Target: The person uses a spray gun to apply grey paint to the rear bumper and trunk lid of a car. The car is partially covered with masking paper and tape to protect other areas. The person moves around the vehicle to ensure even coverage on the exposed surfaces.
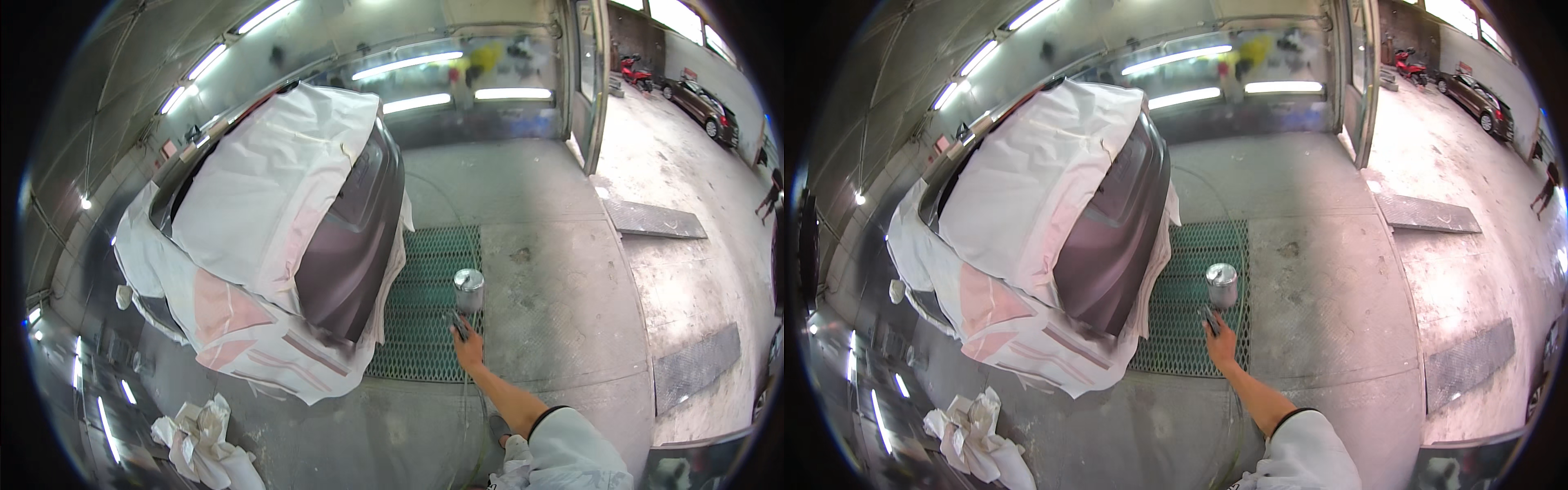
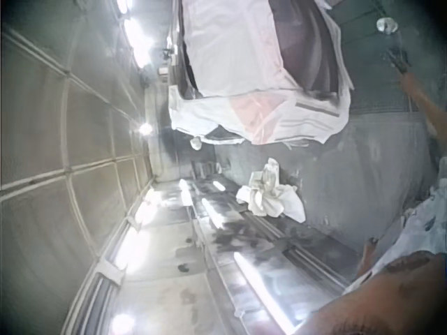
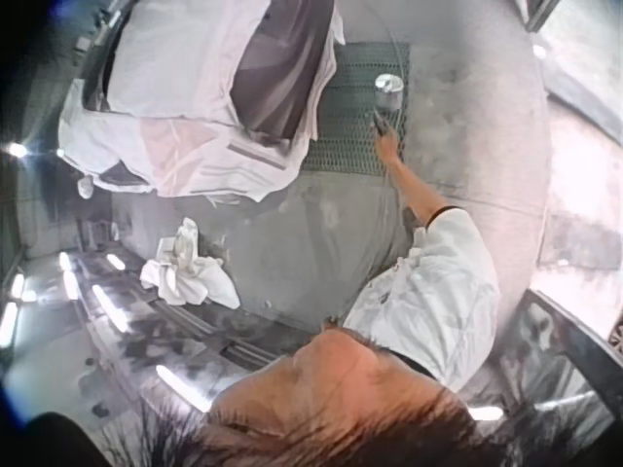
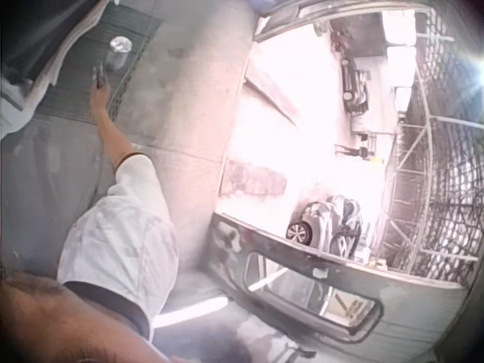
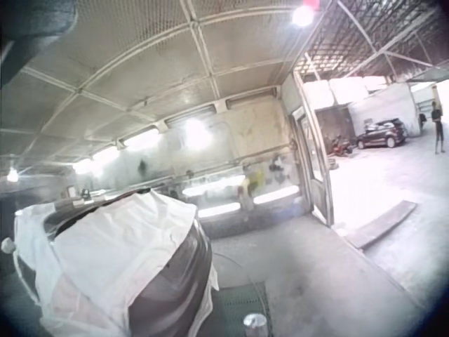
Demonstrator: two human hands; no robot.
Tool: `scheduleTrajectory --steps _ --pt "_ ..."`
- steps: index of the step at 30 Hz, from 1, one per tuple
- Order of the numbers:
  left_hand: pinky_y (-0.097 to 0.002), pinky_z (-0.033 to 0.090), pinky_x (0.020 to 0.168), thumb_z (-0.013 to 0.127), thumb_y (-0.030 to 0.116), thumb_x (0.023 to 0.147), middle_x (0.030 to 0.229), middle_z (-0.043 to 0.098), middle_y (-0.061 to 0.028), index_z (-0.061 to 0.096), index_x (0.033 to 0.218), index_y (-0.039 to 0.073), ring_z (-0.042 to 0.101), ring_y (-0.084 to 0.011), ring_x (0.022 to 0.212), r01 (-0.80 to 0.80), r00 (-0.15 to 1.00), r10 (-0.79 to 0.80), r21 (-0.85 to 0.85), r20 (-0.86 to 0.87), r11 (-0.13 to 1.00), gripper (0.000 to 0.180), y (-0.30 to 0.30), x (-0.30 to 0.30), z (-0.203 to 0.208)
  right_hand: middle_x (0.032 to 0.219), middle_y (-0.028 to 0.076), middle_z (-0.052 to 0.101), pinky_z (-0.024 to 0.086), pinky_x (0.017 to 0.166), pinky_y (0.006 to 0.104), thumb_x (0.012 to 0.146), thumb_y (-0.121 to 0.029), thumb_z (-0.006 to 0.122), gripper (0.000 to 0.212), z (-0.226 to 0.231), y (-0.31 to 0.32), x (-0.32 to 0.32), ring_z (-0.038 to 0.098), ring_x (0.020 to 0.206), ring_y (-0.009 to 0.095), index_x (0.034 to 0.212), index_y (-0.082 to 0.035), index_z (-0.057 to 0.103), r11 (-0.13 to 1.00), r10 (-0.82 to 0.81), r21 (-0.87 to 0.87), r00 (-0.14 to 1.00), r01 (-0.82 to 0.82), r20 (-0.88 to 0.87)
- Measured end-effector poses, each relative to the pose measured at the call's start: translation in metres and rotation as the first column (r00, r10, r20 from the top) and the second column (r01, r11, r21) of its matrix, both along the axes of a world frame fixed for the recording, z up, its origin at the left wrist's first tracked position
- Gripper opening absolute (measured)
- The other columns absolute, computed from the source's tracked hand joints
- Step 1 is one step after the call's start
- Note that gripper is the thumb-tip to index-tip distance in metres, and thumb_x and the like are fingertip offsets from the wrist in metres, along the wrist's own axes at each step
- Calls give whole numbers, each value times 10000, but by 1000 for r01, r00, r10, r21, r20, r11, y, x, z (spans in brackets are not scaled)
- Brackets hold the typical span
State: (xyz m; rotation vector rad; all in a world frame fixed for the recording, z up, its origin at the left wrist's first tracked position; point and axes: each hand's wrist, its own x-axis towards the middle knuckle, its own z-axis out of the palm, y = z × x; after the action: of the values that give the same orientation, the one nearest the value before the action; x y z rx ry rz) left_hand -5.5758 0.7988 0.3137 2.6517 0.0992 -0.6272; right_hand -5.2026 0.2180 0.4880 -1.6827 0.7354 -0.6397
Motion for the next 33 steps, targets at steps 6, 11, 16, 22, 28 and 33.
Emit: scheduleTrajectory --steps 6,11,16,22,28,33 --pt "-428 506 707 689 272 805 894 672 -160 652 987 47 618 -331 795 27 999 -26 -40 32 999 292 65 13 -8 714 117 592 430 616 321 927 -343 624 515 2 101 -91 519 604 178 1302 2 547 994 -79 -70 996 81 37" --pt "-424 506 706 693 239 801 905 671 -166 639 1023 43 618 -333 804 -214 976 214 0 34 977 301 174 -70 14 815 117 642 453 654 310 923 -252 640 478 33 296 -122 551 673 153 1294 31 536 983 179 -43 983 -177 37" --pt "-420 506 706 697 206 797 916 669 -172 626 1058 38 618 -336 813 -506 858 513 133 -23 852 318 251 -188 54 811 55 636 451 538 269 945 -254 605 362 36 446 -133 546 647 93 1197 6 588 884 460 3 872 -467 170" --pt "-415 506 705 703 166 793 929 667 -179 611 1101 33 618 -338 824 -774 497 854 367 -151 515 348 297 -309 99 826 44 641 485 518 243 940 -224 609 411 74 576 -124 583 683 92 1291 -20 550 678 720 35 673 -734 169" --pt "-450 490 701 755 260 724 889 662 -168 623 989 41 619 -354 816 -838 463 860 423 215 345 368 376 -267 92 919 81 637 481 632 256 909 -214 645 420 75 651 -41 586 782 123 1246 20 557 575 812 -36 565 -817 144" --pt "-495 441 639 811 424 645 771 635 -143 627 763 58 591 -384 734 -908 419 648 286 636 306 427 466 -84 70 1166 174 642 457 897 295 886 -94 653 457 103 721 90 609 1019 187 1287 80 517 495 866 20 495 -869 68"
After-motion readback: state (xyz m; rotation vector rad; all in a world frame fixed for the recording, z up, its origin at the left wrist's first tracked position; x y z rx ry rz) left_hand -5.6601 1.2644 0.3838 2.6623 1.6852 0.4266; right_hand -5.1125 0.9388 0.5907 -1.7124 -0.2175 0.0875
